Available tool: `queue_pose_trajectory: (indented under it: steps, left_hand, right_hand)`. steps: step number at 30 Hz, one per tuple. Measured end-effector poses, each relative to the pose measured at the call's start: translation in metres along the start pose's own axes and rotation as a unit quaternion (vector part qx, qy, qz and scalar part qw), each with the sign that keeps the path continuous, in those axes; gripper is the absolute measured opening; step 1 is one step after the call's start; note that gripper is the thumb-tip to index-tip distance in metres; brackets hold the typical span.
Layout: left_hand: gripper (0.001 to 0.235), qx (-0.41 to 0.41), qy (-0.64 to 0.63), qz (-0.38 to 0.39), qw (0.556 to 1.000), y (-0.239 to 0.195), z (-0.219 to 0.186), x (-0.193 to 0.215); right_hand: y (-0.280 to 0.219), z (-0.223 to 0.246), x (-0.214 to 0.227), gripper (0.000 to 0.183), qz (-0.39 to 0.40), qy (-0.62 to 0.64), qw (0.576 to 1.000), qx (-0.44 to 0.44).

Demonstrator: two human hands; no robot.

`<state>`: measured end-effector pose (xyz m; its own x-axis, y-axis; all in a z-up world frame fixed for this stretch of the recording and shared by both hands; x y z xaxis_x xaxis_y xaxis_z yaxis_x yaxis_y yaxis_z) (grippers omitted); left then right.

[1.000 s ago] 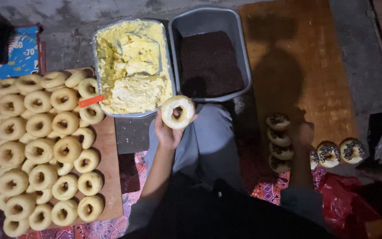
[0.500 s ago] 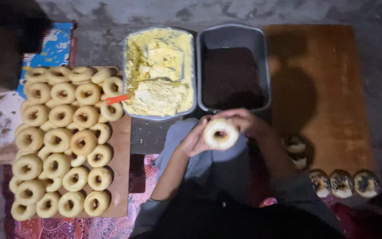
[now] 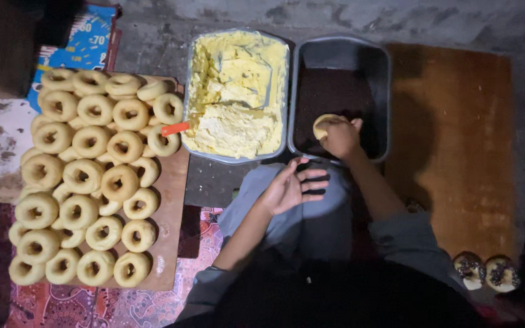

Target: The person picks up plain donuts, dips them into a yellow mixture, then into a dark granular topping, and places them on a wooden board. The process is repeated for multiple donuts.

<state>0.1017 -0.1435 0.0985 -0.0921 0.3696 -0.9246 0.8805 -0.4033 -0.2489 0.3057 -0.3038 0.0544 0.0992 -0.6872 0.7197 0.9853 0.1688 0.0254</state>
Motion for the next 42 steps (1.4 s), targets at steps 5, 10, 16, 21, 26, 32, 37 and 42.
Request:
queue_pose_trajectory:
  steps: [5, 10, 16, 21, 26, 32, 37, 42]
  left_hand:
    - [0.048, -0.004, 0.004, -0.013, 1.0, -0.001, -0.001, -0.001]
    - [0.048, -0.015, 0.015, 0.0, 1.0, -0.003, -0.003, -0.003]
    - [0.047, -0.026, 0.015, 0.011, 0.999, -0.007, -0.003, -0.002]
    - [0.045, -0.038, 0.027, 0.027, 0.999, -0.01, -0.005, -0.007]
    - [0.045, -0.047, 0.037, 0.018, 0.998, -0.007, -0.006, -0.012]
    - [0.045, -0.051, 0.043, 0.011, 0.998, -0.011, -0.008, -0.014]
    - [0.045, -0.052, 0.048, 0.01, 0.997, -0.01, -0.009, -0.015]
    - [0.043, -0.044, 0.044, 0.012, 0.998, -0.01, -0.009, -0.017]
  right_hand:
    - [-0.009, -0.013, 0.025, 0.041, -0.006, 0.165, 0.986, -0.02]
    - [-0.047, -0.132, 0.066, 0.04, 0.0, 0.623, 0.732, -0.276]
    - [-0.131, -0.235, 0.145, 0.039, -0.172, 0.482, 0.8, -0.311]
    - [-0.16, -0.239, 0.199, 0.044, -0.138, -0.257, 0.956, -0.015]
    - [-0.153, -0.239, 0.186, 0.038, -0.133, -0.312, 0.939, 0.062]
    - [-0.176, -0.221, 0.199, 0.027, -0.148, -0.226, 0.956, -0.114]
    - [-0.196, -0.206, 0.214, 0.04, -0.124, -0.221, 0.934, -0.253]
    - [-0.209, -0.212, 0.175, 0.08, -0.12, -0.076, 0.957, -0.252]
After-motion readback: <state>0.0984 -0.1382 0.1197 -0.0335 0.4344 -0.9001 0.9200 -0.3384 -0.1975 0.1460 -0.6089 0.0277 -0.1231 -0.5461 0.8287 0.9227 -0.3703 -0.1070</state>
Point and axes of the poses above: each hand's wrist, its own y-axis towards the middle knuckle, its own x-axis out of the back of the hand, z = x × y, the point moved 4 cm from there along y, towards the middle knuckle, and after that the axes turned 10 degrees about -z, right-handed, at the moved point
